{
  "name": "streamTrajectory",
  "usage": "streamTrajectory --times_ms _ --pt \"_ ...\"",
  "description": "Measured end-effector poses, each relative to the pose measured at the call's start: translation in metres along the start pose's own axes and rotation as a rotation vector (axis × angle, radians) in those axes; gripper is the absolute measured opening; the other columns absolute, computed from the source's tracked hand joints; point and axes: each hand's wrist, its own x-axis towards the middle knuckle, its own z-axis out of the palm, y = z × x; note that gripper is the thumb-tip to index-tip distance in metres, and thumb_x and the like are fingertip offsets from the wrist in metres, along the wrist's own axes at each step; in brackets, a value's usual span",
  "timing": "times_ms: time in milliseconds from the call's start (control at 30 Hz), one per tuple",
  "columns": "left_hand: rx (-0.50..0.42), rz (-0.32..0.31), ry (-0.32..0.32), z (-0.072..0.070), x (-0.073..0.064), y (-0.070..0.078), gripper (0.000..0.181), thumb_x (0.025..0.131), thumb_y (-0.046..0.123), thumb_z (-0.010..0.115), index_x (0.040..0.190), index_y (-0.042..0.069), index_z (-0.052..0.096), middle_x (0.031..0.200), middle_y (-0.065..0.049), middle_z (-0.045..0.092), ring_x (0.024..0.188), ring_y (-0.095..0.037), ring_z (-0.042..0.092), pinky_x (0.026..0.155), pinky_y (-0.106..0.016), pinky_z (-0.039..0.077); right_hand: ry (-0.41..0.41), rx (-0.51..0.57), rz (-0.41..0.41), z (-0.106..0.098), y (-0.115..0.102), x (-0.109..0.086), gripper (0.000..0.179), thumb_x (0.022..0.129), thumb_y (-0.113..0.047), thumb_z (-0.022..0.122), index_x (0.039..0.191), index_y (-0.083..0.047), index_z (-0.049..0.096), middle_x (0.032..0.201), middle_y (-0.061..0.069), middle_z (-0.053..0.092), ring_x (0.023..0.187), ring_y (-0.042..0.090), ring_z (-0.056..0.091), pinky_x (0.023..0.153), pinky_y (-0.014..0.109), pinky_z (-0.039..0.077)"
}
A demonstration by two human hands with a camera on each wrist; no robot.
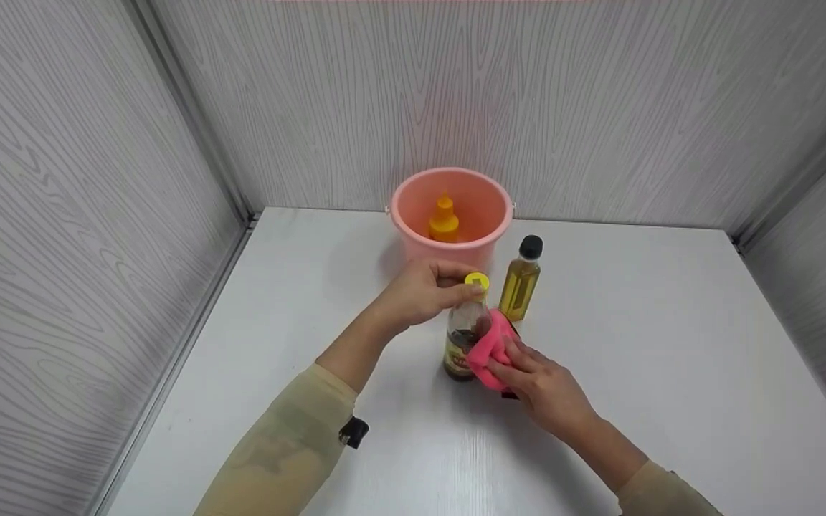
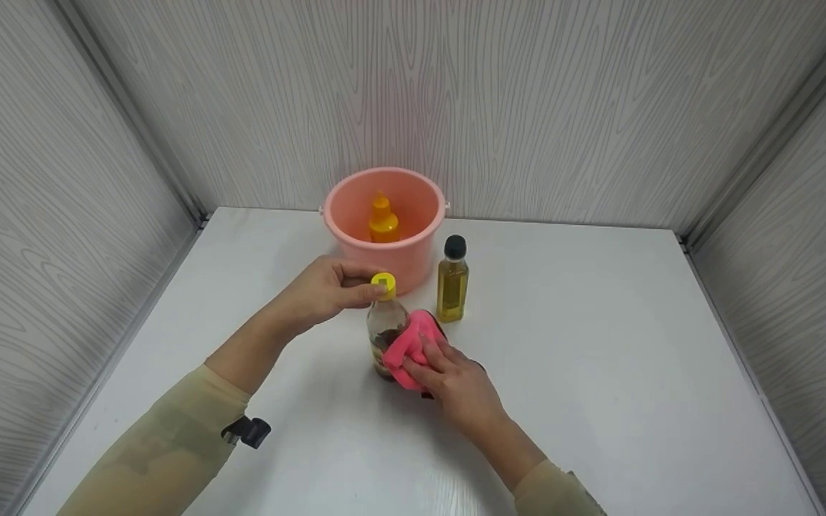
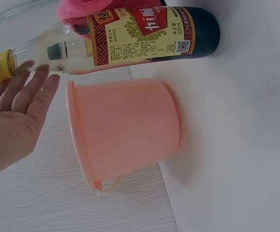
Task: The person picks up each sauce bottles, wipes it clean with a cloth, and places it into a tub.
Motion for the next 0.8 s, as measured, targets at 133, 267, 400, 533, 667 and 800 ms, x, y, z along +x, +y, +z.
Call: streamTrajectory --times_ms 133,267,400,533,667,800 --pt "-0.010 0.006 -0.006 -0.001 0.001 0.000 0.032 0.096 0.026 0.082 0.125 0.014 0.080 0.112 -0.002 0.077 0.107 -0.021 0.073 0.096 -0.033 0.060 -0.093 -0.024 0.007 0.005 0.002 -0.005 0.062 0.082 -0.002 0.089 0.140 -0.017 0.072 0.144 0.020 0.062 0.128 0.041 0.065 0.098 0.052 0.057" --pt "-0.012 0.005 -0.008 -0.001 0.001 -0.001 0.031 0.096 0.026 0.082 0.124 0.013 0.080 0.112 -0.002 0.077 0.108 -0.021 0.073 0.097 -0.034 0.060 -0.172 -0.025 0.025 0.010 0.003 -0.008 0.059 0.087 -0.003 0.086 0.142 -0.018 0.070 0.146 0.020 0.061 0.131 0.040 0.063 0.100 0.053 0.056" --pt "-0.013 0.001 -0.006 0.000 0.001 -0.002 0.031 0.096 0.026 0.082 0.125 0.013 0.079 0.113 -0.003 0.077 0.108 -0.020 0.073 0.097 -0.034 0.059 -0.215 -0.037 0.020 0.013 0.004 -0.009 0.058 0.089 -0.003 0.084 0.142 -0.019 0.070 0.146 0.020 0.061 0.130 0.040 0.064 0.098 0.052 0.057" --pt "-0.005 0.000 -0.003 0.000 0.000 -0.001 0.031 0.096 0.025 0.082 0.125 0.013 0.079 0.113 -0.002 0.077 0.109 -0.020 0.072 0.097 -0.034 0.059 -0.249 -0.066 0.005 0.014 0.004 -0.009 0.057 0.089 -0.002 0.083 0.142 -0.019 0.070 0.146 0.019 0.061 0.130 0.041 0.063 0.097 0.051 0.058" --pt "0.002 -0.001 0.000 0.000 0.000 0.000 0.030 0.097 0.025 0.081 0.125 0.014 0.079 0.113 -0.001 0.076 0.109 -0.020 0.072 0.098 -0.034 0.059 -0.263 -0.089 -0.007 0.017 0.003 -0.008 0.057 0.088 -0.001 0.084 0.141 -0.020 0.071 0.145 0.018 0.063 0.130 0.041 0.064 0.097 0.051 0.058" --pt "0.004 0.002 0.004 0.000 0.000 0.000 0.030 0.097 0.025 0.081 0.125 0.014 0.080 0.113 -0.001 0.076 0.109 -0.021 0.071 0.097 -0.034 0.059 -0.305 -0.099 0.004 0.017 0.002 -0.007 0.058 0.090 -0.004 0.084 0.142 -0.024 0.070 0.146 0.016 0.063 0.129 0.039 0.064 0.095 0.051 0.059"
